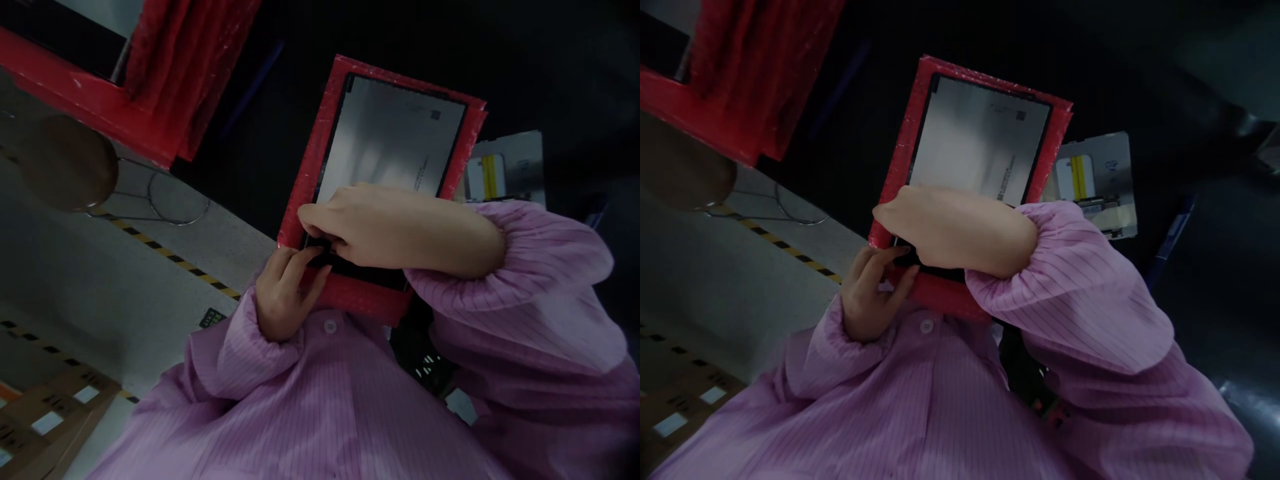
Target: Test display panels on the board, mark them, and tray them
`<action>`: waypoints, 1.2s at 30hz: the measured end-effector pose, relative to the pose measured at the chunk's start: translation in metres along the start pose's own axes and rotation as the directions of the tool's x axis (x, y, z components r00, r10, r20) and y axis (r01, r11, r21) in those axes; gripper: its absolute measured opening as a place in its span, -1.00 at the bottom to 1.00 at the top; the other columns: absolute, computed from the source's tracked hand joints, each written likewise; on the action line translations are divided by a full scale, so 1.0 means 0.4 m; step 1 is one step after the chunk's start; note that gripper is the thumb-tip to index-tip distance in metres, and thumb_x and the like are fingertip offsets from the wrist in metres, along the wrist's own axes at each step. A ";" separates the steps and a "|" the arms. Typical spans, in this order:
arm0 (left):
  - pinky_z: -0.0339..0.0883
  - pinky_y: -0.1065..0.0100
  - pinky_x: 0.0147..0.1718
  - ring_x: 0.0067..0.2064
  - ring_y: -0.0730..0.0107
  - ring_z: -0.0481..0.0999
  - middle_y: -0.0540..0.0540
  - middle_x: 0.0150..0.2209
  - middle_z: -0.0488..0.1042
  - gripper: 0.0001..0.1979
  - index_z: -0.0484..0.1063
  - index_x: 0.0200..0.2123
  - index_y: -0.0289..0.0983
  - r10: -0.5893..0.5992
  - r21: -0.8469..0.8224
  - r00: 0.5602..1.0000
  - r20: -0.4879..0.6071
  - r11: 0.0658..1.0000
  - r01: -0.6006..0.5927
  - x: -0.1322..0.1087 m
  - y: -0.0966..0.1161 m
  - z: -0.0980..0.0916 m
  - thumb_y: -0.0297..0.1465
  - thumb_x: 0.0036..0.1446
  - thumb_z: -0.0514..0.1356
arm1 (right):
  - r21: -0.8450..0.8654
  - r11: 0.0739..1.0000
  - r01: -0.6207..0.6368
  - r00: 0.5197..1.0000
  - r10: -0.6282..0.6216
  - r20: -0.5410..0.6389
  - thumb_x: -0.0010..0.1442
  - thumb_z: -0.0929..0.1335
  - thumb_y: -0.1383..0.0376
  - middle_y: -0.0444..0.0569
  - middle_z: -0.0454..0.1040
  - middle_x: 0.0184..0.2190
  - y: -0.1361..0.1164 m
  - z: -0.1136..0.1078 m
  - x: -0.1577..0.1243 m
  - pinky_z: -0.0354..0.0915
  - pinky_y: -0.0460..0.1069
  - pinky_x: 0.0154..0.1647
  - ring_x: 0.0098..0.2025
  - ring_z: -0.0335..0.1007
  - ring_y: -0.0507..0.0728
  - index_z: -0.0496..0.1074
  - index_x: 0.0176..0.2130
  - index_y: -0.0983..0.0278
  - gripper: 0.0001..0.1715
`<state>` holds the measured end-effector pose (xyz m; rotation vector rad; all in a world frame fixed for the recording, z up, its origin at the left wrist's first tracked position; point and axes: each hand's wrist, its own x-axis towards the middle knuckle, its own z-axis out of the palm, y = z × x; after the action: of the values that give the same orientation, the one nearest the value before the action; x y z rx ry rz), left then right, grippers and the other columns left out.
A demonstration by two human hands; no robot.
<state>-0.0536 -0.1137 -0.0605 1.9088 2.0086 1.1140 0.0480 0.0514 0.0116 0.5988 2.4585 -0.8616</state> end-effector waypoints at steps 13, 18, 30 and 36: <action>0.30 0.44 -0.30 -0.30 0.51 0.33 -0.08 -0.31 0.34 -0.71 0.37 -0.12 -0.40 0.005 0.012 1.000 -0.005 1.000 -0.005 0.000 0.002 0.003 -0.49 0.06 0.26 | 0.062 0.998 -0.001 1.000 0.000 0.002 0.11 0.07 0.17 -0.35 0.35 -0.20 -0.012 0.003 -0.007 -0.31 -0.31 -0.34 -0.47 -0.23 -0.44 0.30 -0.08 0.08 -0.56; 0.30 0.44 -0.29 -0.29 0.51 0.34 -0.09 -0.30 0.34 -0.71 0.37 -0.12 -0.39 -0.006 0.009 1.000 0.000 1.000 0.006 -0.004 0.001 0.005 -0.48 0.06 0.26 | 0.059 0.998 -0.006 1.000 0.005 0.011 0.14 0.05 0.13 -0.30 0.35 -0.19 -0.012 0.004 -0.010 -0.31 -0.30 -0.34 -0.47 -0.21 -0.45 0.27 -0.06 0.13 -0.54; 0.31 0.45 -0.30 -0.30 0.51 0.35 -0.10 -0.31 0.35 -0.71 0.39 -0.11 -0.42 -0.002 0.022 1.000 0.013 1.000 0.002 0.001 0.003 -0.003 -0.47 0.06 0.26 | 0.052 0.998 0.033 0.998 -0.031 -0.051 0.10 0.10 0.17 -0.42 0.34 -0.23 0.001 0.020 -0.003 -0.27 -0.36 -0.47 -0.50 -0.21 -0.47 0.29 -0.10 0.05 -0.60; 0.30 0.40 -0.28 -0.27 0.44 0.38 -0.12 -0.29 0.41 -0.72 0.44 -0.09 -0.38 0.009 0.045 0.999 0.045 0.999 -0.011 0.043 -0.004 -0.010 -0.41 0.11 0.21 | 0.054 0.996 0.064 0.998 -0.064 0.002 0.09 0.09 0.15 -0.36 0.32 -0.20 0.008 0.010 -0.004 -0.24 -0.38 -0.49 -0.47 -0.13 -0.47 0.20 -0.02 0.06 -0.56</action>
<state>-0.0601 -0.0994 -0.0523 1.9490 2.0202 1.0273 0.0521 0.0505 0.0081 0.5393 2.4698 -0.9560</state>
